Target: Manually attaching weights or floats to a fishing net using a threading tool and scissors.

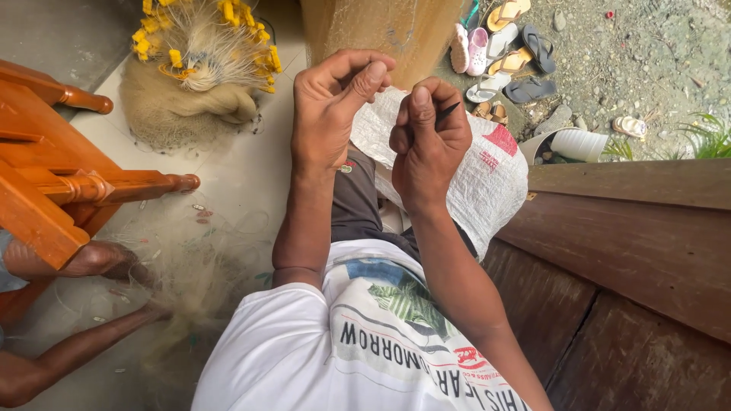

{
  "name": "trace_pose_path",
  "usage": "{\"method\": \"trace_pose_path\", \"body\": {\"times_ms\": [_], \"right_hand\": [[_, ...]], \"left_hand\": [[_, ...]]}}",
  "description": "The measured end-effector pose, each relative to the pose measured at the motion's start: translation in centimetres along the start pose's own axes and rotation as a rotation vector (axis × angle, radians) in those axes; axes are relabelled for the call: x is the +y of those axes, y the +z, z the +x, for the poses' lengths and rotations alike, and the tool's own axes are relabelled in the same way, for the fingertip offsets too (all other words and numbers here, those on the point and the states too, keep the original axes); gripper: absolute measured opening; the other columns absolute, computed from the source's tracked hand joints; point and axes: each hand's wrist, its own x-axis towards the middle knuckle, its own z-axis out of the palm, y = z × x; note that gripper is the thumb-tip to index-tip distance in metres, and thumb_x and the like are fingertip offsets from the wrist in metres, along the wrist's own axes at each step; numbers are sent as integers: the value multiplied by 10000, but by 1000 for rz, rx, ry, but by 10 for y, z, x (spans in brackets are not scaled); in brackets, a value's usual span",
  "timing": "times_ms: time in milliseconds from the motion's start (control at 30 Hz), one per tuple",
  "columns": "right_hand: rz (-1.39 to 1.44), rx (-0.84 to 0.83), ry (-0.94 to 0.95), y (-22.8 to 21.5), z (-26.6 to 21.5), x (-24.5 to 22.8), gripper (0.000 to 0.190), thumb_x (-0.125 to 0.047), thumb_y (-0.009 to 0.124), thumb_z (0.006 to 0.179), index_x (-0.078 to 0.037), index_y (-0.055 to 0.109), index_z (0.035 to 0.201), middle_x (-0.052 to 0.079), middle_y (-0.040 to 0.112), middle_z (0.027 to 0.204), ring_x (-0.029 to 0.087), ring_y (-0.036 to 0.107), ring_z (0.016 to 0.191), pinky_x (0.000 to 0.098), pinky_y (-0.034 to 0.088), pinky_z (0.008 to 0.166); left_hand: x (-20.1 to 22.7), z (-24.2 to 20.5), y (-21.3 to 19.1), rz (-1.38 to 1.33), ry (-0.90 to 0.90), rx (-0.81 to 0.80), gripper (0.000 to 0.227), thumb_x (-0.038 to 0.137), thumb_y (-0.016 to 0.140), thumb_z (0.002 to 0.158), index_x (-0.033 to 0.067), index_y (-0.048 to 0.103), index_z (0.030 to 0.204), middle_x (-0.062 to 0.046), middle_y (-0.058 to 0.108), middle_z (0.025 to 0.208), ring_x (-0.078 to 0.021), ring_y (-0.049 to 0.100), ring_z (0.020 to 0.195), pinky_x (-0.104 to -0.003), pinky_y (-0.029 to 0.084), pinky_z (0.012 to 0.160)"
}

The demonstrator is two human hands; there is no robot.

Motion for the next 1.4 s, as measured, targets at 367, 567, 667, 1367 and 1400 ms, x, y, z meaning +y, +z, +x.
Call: {"method": "trace_pose_path", "body": {"times_ms": [367, 567, 667, 1367, 1400], "right_hand": [[47, 13, 122, 5, 1, 1, 134, -135, 549, 777, -34, 483, 836, 26, 452, 569, 39, 299, 381, 143, 242, 341], [32, 24, 144, 3, 2, 4, 128, -133, 554, 773, -37, 489, 828, 22, 454, 559, 38, 303, 377, 142, 246, 339], [14, 11, 121, 3, 2, 5, 129, -129, 556, 774, -35, 488, 830, 24, 451, 564, 41, 298, 380, 144, 251, 342], [-149, -91, -73, 5, 3, 7, 115, -138, 542, 786, -38, 486, 796, 25, 524, 731, 36, 308, 417, 152, 292, 357], [-149, -100, -64, 5, 3, 7, 113, -147, 541, 786, -46, 491, 800, 14, 511, 681, 34, 306, 410, 151, 289, 352]], "left_hand": [[-11, 4, -21, -290, -116, -128, 111, 84, 547, 772, -2, 542, 842, -70, 531, 790, -127, 515, 712, -197, 444, 606], [-17, 9, -26, -554, -162, -197, 51, 40, 524, 764, -1, 524, 794, -61, 530, 783, -147, 540, 710, -240, 475, 712], [-20, 10, -27, -554, -133, -175, 43, 15, 526, 747, -10, 533, 781, -106, 543, 852, -164, 542, 795, -251, 452, 779], [-18, 4, -19, -403, 75, -157, 55, 15, 441, 745, 5, 428, 797, -84, 490, 781, -187, 546, 692, -251, 453, 725], [-19, 5, -19, -406, 137, -193, 62, 3, 414, 757, 12, 407, 818, -107, 500, 866, -195, 529, 718, -260, 431, 743]]}}
